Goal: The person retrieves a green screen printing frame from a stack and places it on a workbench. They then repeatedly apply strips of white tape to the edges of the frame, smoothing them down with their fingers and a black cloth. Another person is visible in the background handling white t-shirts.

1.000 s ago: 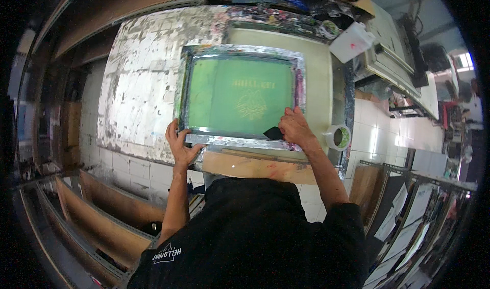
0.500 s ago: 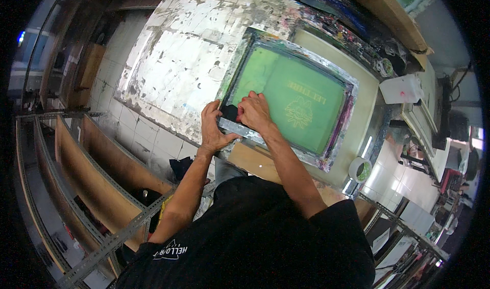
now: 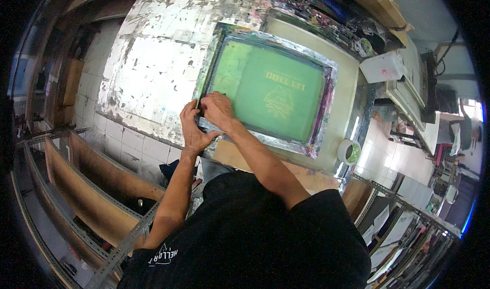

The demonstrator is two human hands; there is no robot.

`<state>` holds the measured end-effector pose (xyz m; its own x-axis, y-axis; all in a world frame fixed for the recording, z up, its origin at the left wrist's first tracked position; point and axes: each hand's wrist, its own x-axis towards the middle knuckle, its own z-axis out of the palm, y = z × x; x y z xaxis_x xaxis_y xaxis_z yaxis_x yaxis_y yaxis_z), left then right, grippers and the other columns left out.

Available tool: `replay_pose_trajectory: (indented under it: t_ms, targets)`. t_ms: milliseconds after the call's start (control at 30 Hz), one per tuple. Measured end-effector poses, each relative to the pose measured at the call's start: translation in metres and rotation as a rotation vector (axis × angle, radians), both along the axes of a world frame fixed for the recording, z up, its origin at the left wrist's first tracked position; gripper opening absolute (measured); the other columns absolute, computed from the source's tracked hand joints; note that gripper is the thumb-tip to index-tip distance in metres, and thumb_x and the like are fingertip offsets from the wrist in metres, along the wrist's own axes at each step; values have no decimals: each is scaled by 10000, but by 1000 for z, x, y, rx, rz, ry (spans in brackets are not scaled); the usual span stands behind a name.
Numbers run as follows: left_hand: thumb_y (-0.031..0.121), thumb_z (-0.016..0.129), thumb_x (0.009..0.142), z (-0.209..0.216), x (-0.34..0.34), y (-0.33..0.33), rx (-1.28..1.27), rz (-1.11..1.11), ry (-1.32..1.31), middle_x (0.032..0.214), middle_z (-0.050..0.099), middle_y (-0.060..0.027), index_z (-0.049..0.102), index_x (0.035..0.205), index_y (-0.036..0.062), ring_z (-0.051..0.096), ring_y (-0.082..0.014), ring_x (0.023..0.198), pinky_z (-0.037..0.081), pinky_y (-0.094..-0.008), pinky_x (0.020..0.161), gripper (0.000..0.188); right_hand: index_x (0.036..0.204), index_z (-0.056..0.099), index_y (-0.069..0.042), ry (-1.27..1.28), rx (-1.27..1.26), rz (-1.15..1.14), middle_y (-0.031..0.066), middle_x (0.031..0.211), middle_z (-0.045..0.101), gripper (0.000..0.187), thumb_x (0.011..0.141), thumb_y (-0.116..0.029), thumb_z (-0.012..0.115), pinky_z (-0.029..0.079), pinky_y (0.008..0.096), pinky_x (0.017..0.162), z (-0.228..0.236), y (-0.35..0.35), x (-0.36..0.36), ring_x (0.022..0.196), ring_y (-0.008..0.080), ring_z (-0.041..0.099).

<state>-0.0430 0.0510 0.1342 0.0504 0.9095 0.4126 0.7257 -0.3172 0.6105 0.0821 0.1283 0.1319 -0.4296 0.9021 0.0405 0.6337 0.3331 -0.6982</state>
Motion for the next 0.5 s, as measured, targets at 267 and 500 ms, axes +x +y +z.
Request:
replay_pose_trajectory:
  t_ms: [267, 500]
  targets:
    - [667, 780, 595, 4, 3, 0, -13, 2, 60, 1378, 435, -217, 400, 1310, 63, 390, -402, 1258, 339, -509, 1052, 1010, 794, 705, -7, 11, -317, 78, 247, 832, 674, 208, 721, -148, 570, 512, 493, 718, 13, 3, 2, 805, 419, 655]
    - [677, 766, 593, 7, 5, -1, -23, 9, 95, 1364, 454, -215, 556, 1238, 50, 388, -412, 1265, 332, -526, 1051, 924, 827, 711, 42, -245, -410, 97, 266, 915, 683, 356, 789, -264, 534, 526, 484, 785, 39, 1, 18, 889, 413, 671]
